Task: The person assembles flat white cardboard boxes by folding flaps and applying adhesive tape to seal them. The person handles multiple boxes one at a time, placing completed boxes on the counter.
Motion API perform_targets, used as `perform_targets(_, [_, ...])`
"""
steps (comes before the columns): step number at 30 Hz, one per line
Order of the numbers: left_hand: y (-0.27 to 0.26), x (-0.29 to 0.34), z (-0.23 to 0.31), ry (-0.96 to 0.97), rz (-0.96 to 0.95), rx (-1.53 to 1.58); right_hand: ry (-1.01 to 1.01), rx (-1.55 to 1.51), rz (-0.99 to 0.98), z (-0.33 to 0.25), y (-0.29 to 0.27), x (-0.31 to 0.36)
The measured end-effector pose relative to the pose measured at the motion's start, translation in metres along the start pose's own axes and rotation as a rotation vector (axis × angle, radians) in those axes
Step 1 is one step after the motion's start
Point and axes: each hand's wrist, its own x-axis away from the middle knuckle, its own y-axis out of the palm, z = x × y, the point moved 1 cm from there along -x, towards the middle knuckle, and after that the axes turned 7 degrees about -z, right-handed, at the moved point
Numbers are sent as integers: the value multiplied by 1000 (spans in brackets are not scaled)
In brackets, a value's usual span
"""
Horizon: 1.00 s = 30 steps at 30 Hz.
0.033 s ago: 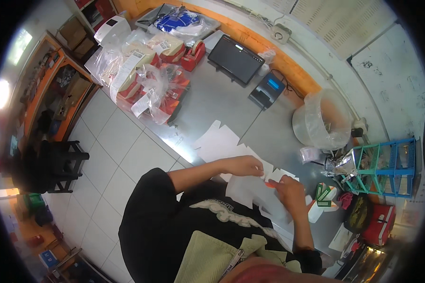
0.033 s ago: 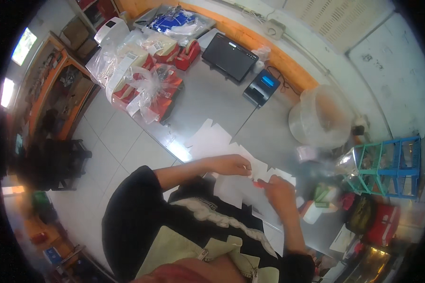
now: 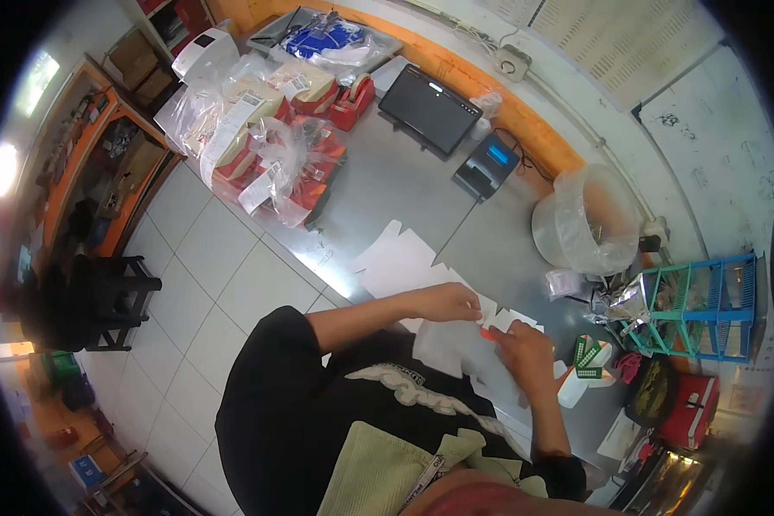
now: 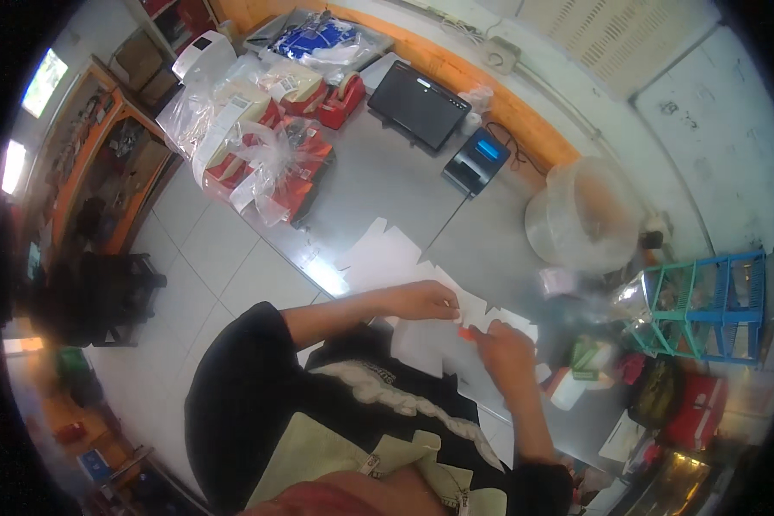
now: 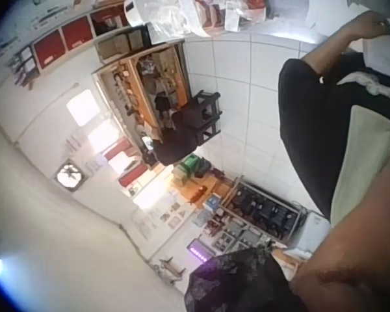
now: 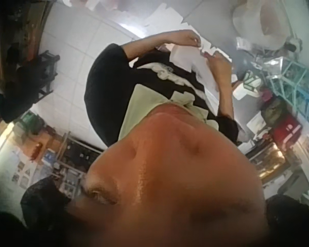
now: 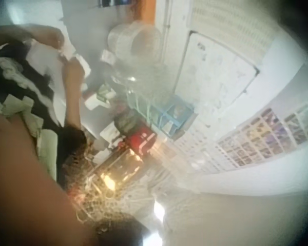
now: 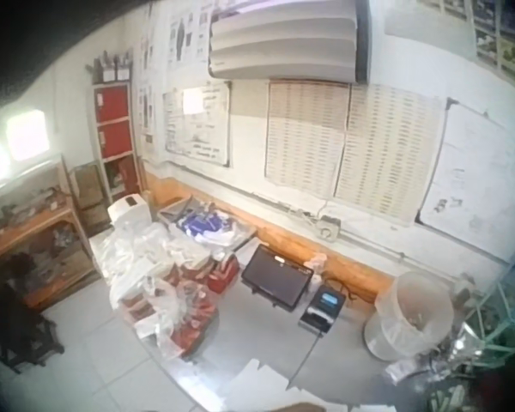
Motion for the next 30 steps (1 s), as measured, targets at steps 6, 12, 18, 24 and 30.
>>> perform_targets(6, [28,-11,12,-43,368,-204,58,-151,223,-9,12,-18])
perform_targets(12, [35,-9,19,-55,512,-63,131,-313,246,-11,13,-26])
perform_targets(18, [36,2,33,192,746,-700,142,-387,296,-3,15,-39])
perform_targets(24, [11,5,-10,-133,382,-871,-39,-239,300,-6,-8,-51])
perform_targets(30, [-5,37,-4,-187,686,-532,208,-1031,32,46,18,-25])
